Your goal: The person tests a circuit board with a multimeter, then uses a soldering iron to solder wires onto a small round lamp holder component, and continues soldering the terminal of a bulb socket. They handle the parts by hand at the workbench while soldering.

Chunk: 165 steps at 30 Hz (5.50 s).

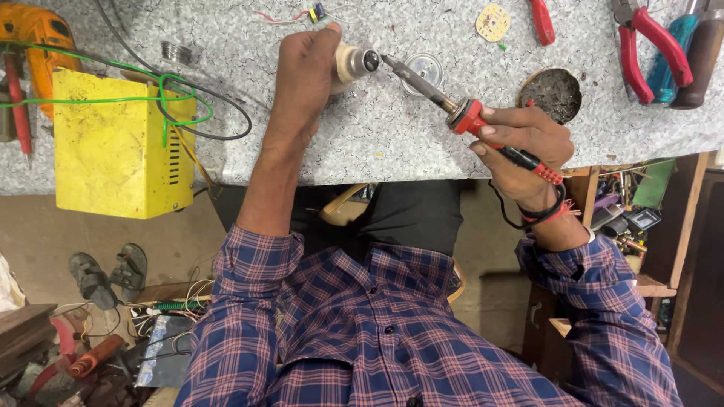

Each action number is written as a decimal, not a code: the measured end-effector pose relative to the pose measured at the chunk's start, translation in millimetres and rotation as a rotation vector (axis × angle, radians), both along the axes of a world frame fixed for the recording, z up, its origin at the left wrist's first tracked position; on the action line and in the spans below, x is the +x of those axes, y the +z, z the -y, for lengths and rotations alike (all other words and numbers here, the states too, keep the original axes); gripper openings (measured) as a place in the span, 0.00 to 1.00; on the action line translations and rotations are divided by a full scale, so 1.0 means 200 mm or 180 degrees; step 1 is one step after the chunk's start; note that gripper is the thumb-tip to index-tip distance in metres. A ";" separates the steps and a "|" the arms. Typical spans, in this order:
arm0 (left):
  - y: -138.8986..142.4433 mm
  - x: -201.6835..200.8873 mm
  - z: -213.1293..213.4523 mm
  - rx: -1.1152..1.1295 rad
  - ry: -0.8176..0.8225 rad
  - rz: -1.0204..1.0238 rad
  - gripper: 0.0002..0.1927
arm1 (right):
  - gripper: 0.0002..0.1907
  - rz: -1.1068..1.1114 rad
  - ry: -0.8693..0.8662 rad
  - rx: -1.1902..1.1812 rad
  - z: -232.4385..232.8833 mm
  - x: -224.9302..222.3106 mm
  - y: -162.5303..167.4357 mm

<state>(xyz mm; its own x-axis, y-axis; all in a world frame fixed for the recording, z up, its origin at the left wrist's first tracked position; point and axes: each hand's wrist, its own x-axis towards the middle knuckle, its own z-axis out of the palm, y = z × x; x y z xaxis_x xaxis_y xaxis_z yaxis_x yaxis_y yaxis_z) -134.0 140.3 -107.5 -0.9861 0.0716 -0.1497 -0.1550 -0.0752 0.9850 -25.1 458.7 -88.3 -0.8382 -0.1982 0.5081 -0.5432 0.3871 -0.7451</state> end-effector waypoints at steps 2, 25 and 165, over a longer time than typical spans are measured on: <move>0.00 0.00 0.00 -0.0017 0.0002 0.0002 0.22 | 0.14 0.0024 0.0055 -0.0001 0.00 0.00 0.00; 0.04 0.00 0.00 -0.0070 -0.0057 0.0204 0.24 | 0.12 0.0182 0.0078 -0.0059 0.00 -0.01 -0.01; 0.07 0.14 0.01 0.1323 -0.0522 0.0156 0.21 | 0.15 0.1527 0.0361 -0.3017 -0.07 -0.08 -0.15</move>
<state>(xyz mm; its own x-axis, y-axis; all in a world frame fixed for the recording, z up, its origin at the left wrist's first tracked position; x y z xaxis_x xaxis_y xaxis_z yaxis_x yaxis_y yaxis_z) -105.1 139.1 -93.5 -0.9492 0.2902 -0.1216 -0.2437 -0.4335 0.8676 -41.5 473.1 -118.2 -0.9929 0.0152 0.1177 -0.1097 -0.4967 -0.8610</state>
